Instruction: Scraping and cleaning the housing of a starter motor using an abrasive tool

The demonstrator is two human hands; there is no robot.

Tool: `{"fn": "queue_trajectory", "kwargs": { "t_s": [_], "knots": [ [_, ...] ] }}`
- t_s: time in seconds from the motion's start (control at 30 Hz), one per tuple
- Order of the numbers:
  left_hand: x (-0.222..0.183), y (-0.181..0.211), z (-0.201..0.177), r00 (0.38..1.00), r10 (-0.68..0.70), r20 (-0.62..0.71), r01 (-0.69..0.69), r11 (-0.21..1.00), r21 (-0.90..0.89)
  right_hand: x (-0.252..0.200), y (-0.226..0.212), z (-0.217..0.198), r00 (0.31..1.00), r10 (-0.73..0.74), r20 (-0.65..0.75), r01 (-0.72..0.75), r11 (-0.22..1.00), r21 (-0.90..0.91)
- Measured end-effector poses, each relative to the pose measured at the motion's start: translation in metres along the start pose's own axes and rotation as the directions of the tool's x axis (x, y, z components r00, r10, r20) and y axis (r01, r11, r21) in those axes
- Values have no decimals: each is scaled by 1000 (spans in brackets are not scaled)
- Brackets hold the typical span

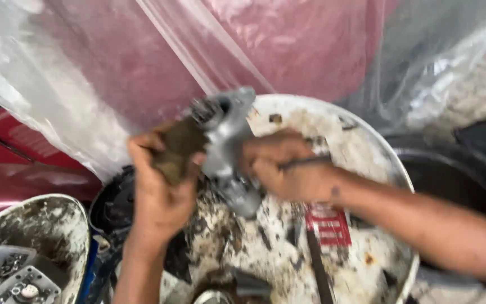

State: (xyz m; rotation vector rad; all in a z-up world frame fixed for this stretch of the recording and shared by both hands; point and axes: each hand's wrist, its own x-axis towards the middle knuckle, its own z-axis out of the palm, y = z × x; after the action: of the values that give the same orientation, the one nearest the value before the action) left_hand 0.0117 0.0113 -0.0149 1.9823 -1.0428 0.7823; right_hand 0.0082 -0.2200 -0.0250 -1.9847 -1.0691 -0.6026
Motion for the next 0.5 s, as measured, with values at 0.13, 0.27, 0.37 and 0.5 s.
{"fn": "queue_trajectory", "kwargs": {
  "t_s": [0.13, 0.27, 0.37, 0.5],
  "knots": [
    [4, -1, 0, 998, -16, -61, 14, 999, -29, -3, 14, -5, 964, -204, -173, 213, 977, 33],
    [3, -2, 1, 998, -57, -19, 56, 996, -75, 4, -13, -3, 993, -27, -119, 42, 992, 123],
    [4, -6, 0, 999, -19, -38, 18, 1000, -8, -6, 28, 1, 977, -159, -141, 167, 985, 45],
    [7, 4, 2, 1000, 1, 13, -1, 1000, -16, -3, 5, -1, 974, -48, -222, 61, 997, 56]
  ]
}}
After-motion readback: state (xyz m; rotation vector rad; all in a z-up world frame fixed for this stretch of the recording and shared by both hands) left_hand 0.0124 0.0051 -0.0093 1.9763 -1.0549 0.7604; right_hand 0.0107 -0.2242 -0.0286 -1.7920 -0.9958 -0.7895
